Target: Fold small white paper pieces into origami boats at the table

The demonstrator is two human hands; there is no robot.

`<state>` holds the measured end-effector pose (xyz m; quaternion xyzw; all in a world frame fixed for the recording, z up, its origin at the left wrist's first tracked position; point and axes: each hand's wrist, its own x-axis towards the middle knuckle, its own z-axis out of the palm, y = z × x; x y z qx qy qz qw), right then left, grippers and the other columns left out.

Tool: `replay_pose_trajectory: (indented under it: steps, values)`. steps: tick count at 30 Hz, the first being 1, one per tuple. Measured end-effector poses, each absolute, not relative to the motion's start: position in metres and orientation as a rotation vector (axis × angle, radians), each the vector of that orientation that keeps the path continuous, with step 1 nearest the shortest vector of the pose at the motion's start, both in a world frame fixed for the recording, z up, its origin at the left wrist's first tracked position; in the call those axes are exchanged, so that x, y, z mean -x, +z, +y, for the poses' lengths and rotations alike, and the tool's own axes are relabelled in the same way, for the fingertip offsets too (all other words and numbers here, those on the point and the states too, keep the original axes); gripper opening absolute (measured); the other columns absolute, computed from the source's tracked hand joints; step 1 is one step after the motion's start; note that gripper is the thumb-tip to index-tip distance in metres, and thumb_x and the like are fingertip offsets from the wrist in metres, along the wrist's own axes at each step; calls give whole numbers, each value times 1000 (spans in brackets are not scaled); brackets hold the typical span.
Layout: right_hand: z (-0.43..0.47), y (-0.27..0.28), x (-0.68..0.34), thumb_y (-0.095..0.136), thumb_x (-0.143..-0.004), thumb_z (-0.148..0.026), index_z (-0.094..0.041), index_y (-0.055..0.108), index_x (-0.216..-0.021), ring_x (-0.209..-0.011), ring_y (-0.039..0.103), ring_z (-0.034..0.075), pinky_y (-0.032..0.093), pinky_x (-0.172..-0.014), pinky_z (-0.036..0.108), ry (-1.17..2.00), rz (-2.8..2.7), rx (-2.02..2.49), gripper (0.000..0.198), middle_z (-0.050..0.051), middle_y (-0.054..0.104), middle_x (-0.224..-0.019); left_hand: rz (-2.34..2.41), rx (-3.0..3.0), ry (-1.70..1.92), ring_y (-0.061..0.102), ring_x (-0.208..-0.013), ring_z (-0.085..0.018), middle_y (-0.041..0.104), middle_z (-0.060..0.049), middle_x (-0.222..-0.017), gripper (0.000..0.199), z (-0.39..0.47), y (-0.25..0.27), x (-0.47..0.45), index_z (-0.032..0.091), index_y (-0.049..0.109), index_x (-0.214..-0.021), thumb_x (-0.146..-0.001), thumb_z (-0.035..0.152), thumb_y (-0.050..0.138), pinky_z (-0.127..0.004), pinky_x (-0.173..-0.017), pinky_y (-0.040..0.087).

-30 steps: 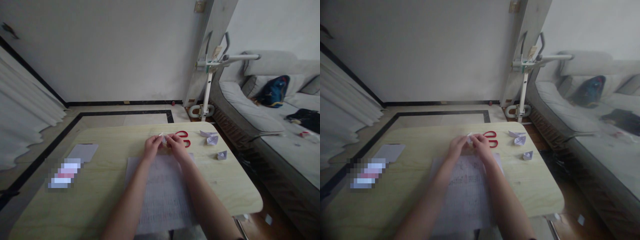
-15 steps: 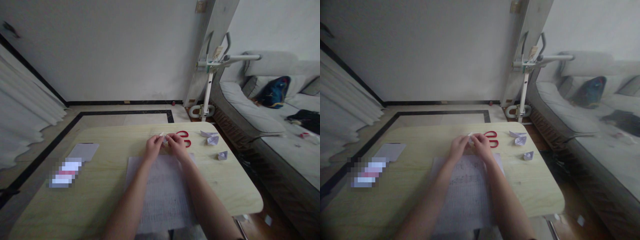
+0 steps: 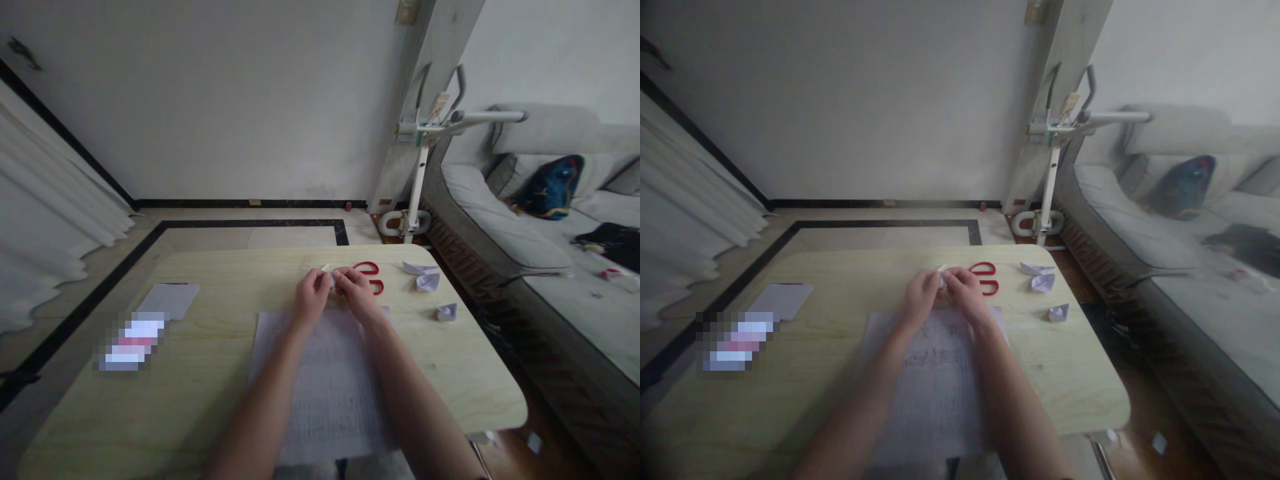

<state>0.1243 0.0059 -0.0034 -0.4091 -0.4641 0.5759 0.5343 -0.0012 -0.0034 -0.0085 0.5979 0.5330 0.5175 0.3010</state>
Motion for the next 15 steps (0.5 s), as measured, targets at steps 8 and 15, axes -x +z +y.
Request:
replay_pose_trajectory:
  steps: [8,15]
  values:
    - [7,-3,-123,69,-73,-41,-18,66,-71,-52,43,11,33,-52,25,1294,-1122,1044,23,-4,53,-56,1460,-1761,1336,58,-65,-16,64,-1,-69,20,-6,-7,2,20,62,-79,-89,33,50,-24,-64,43]
    - [9,-6,-122,67,-75,-42,-19,68,-75,-57,49,13,38,-55,25,1175,-1124,1059,22,-2,59,-63,1267,-1578,1318,64,-71,-17,69,-4,-77,23,-4,-9,-1,18,65,-87,-88,38,54,-25,-65,47]
